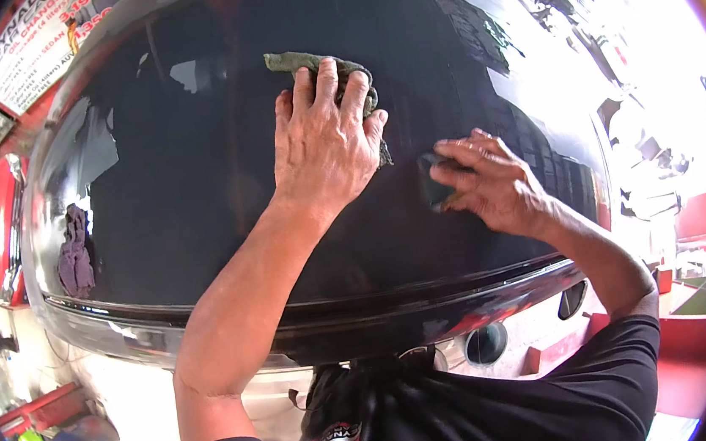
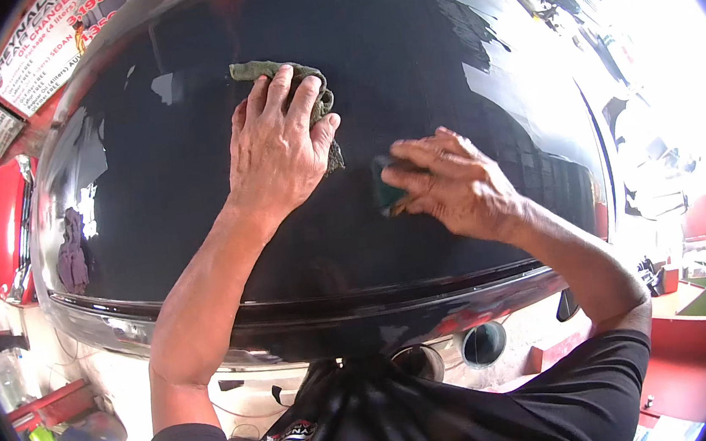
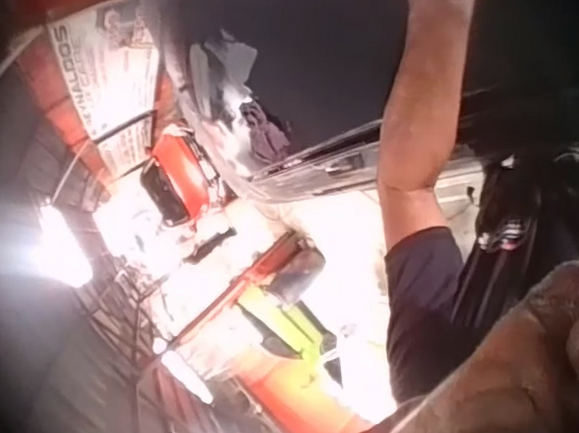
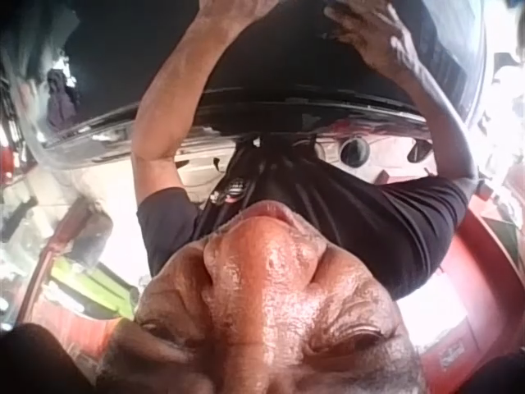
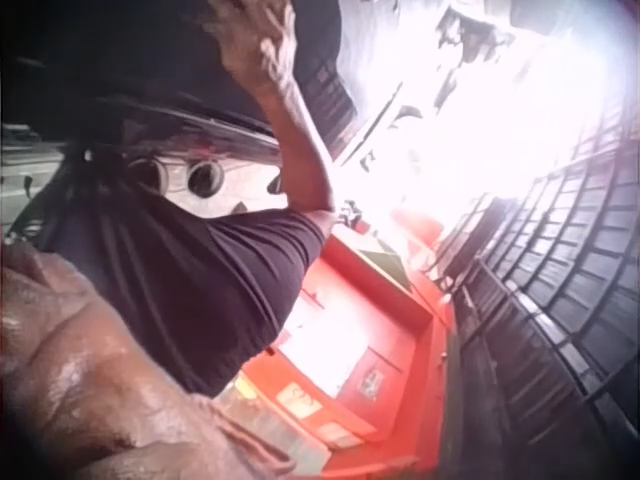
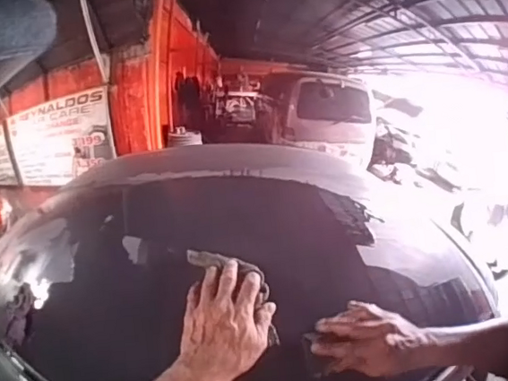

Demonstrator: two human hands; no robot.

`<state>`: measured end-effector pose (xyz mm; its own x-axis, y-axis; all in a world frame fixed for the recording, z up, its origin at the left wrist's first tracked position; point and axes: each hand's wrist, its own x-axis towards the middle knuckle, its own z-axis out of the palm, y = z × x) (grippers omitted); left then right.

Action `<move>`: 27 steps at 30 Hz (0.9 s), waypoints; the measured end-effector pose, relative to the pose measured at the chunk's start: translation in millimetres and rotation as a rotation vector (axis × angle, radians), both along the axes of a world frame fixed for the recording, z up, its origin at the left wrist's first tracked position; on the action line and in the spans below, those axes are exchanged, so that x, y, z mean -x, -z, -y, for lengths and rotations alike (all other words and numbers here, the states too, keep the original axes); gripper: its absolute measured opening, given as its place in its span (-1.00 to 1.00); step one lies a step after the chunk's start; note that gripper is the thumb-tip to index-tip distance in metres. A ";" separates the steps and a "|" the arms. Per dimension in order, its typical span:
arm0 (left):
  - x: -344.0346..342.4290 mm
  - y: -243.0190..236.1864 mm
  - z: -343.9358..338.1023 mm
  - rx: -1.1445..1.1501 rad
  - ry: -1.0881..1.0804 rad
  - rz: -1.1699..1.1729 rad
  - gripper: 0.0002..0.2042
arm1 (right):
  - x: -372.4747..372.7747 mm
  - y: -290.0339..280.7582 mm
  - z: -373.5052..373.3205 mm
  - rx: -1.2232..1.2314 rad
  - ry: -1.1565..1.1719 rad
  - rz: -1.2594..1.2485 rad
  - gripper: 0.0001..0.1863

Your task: The person is using a sanding block and a damp cloth to sand and smooth the surface of a dark-colored vehicle body panel.

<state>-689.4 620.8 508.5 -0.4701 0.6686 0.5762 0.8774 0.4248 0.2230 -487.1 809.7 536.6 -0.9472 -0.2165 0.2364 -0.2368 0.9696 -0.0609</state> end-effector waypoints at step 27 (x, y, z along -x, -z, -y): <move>-1.2 -4.5 0.3 0.050 -0.013 0.001 -0.49 | -15.9 14.8 -85.9 -0.007 0.342 -0.018 -0.51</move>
<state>-688.2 620.5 512.9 -0.4796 0.6903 0.5418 0.8715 0.4468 0.2021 -471.3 895.6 521.8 -0.9610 0.1110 0.2533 0.1008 0.9935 -0.0531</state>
